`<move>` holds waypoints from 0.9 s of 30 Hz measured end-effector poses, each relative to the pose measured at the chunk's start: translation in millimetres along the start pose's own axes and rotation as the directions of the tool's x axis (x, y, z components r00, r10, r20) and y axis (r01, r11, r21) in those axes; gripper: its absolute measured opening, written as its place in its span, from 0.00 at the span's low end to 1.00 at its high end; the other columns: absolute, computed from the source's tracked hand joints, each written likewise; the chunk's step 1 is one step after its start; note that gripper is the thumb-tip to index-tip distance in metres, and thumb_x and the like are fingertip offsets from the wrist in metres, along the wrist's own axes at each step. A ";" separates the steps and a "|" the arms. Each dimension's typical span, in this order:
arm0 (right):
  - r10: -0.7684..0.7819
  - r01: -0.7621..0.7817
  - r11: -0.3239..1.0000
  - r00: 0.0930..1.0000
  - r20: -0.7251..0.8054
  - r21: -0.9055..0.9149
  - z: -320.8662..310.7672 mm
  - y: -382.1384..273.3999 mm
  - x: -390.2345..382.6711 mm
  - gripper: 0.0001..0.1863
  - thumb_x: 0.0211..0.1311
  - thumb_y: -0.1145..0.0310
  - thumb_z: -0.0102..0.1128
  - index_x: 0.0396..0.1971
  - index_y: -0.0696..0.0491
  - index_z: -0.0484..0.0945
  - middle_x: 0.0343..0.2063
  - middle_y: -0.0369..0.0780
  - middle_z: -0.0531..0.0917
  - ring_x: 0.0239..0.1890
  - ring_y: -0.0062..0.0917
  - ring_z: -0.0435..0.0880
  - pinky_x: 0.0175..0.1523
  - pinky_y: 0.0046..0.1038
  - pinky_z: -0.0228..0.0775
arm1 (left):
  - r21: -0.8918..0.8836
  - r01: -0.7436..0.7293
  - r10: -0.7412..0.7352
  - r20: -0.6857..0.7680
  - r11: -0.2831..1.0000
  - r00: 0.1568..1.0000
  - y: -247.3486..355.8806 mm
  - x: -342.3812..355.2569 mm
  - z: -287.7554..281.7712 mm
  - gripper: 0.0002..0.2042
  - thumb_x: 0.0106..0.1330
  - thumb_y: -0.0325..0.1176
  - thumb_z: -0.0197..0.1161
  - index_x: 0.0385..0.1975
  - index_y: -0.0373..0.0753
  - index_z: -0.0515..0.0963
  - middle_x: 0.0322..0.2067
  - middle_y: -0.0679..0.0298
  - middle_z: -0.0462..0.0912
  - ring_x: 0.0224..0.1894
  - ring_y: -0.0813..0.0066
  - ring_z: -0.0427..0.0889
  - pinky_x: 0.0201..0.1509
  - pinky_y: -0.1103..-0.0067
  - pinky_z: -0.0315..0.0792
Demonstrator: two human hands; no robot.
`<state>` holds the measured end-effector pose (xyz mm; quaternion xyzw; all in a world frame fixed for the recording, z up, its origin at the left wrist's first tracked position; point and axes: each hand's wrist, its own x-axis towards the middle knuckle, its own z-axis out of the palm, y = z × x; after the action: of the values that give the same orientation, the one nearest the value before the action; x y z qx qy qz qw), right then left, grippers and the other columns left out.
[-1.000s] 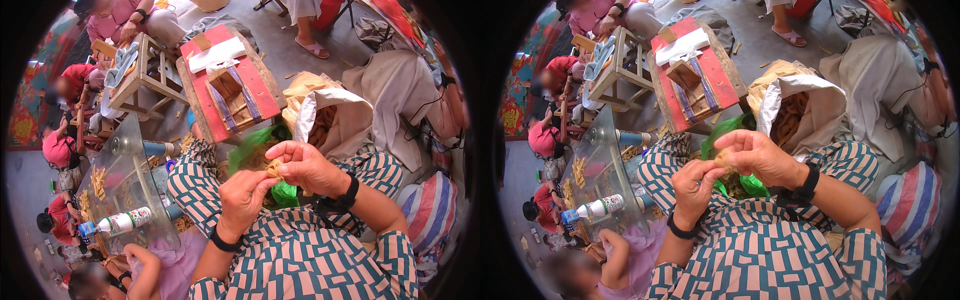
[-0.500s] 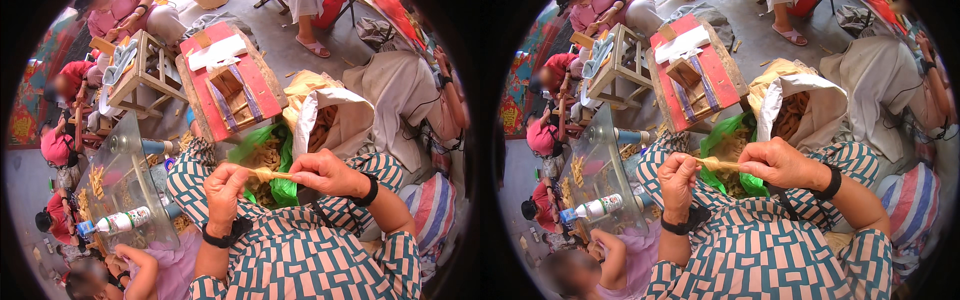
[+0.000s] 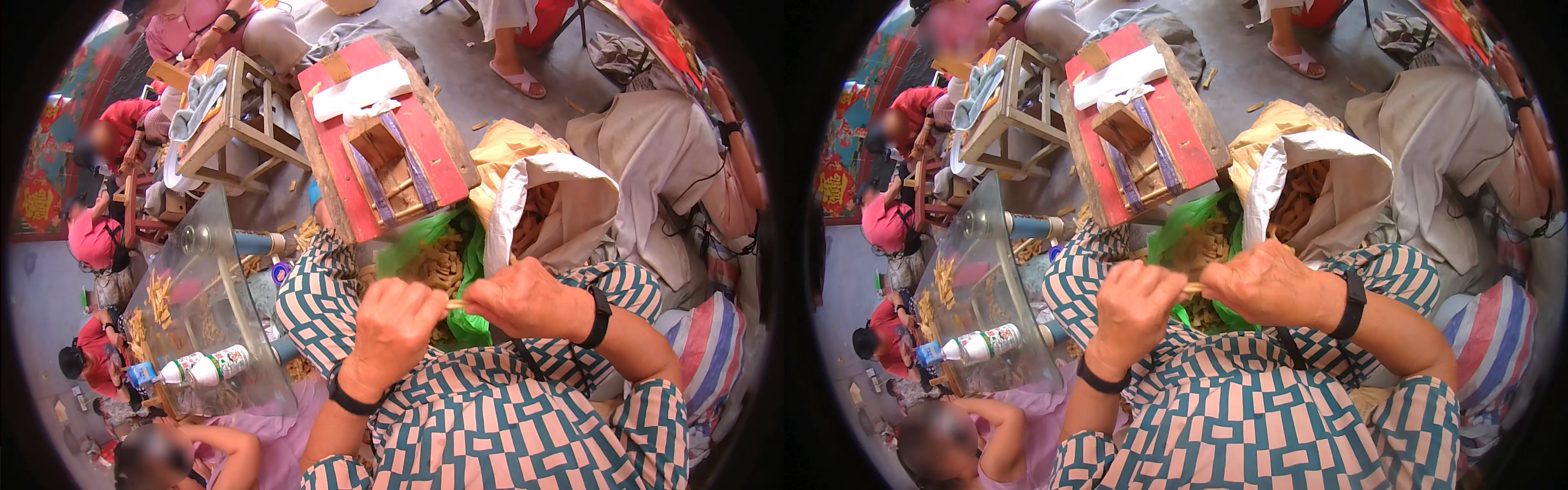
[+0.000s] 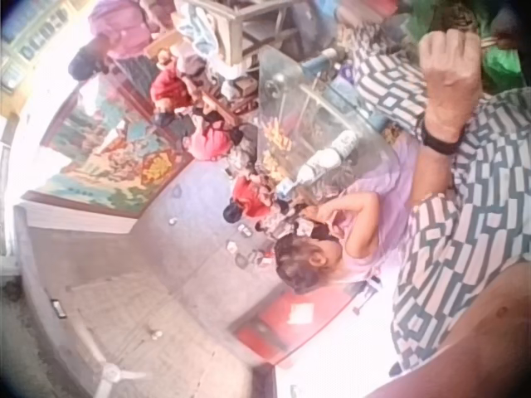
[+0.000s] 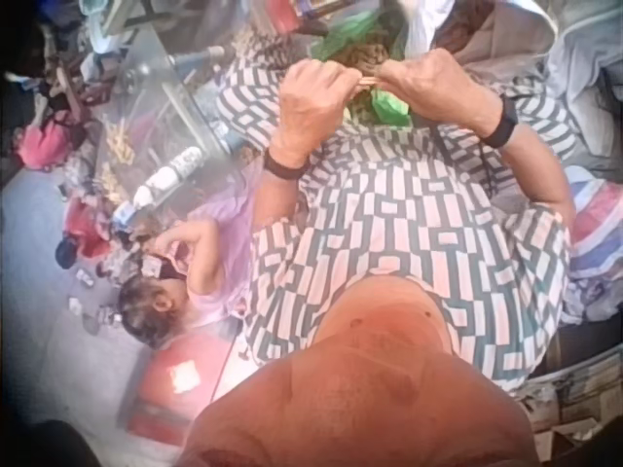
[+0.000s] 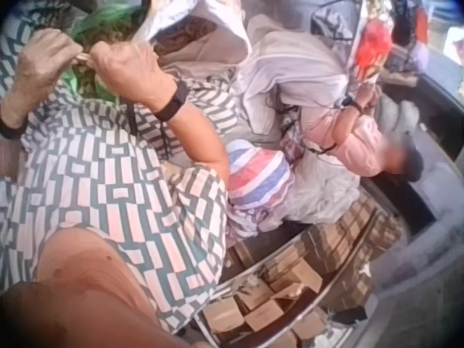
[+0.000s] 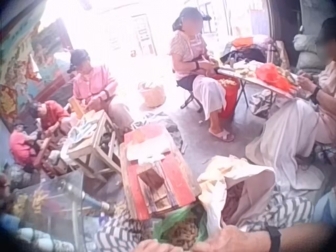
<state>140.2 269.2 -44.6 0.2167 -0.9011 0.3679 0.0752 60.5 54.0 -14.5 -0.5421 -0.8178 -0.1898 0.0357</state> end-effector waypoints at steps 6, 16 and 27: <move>0.057 -0.064 0.996 0.994 0.092 0.066 -4.7 13.4 2.0 0.11 0.64 0.67 0.62 0.26 0.54 0.71 0.14 0.42 0.75 0.17 0.40 0.79 0.22 0.39 0.69 | -0.043 0.076 -0.078 -0.040 0.996 0.996 -9.1 -0.7 6.1 0.10 0.57 0.29 0.69 0.39 0.40 0.82 0.29 0.63 0.81 0.31 0.63 0.78 0.37 0.70 0.71; -0.058 -0.013 0.985 0.917 -0.395 -0.174 -25.8 78.6 111.6 0.05 0.61 0.71 0.61 0.32 0.54 0.73 0.24 0.45 0.80 0.29 0.43 0.83 0.31 0.40 0.73 | -0.321 0.371 -0.451 -0.222 0.871 0.865 -89.4 72.6 -17.2 0.05 0.67 0.23 0.63 0.40 0.31 0.82 0.27 0.57 0.79 0.27 0.68 0.77 0.33 0.76 0.71; 0.252 -0.302 0.945 0.918 -0.308 -0.127 -14.1 101.6 82.5 0.05 0.64 0.67 0.62 0.32 0.52 0.77 0.21 0.48 0.80 0.27 0.46 0.83 0.31 0.44 0.72 | -0.320 0.424 -0.487 -0.145 0.847 0.861 -90.7 46.6 -9.2 0.08 0.69 0.24 0.61 0.43 0.31 0.83 0.30 0.61 0.82 0.27 0.74 0.77 0.34 0.79 0.71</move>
<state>20.8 315.9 -74.1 0.0237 -0.9305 0.3232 0.1706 -41.6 60.6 -18.3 -0.3062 -0.8795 -0.3644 0.0038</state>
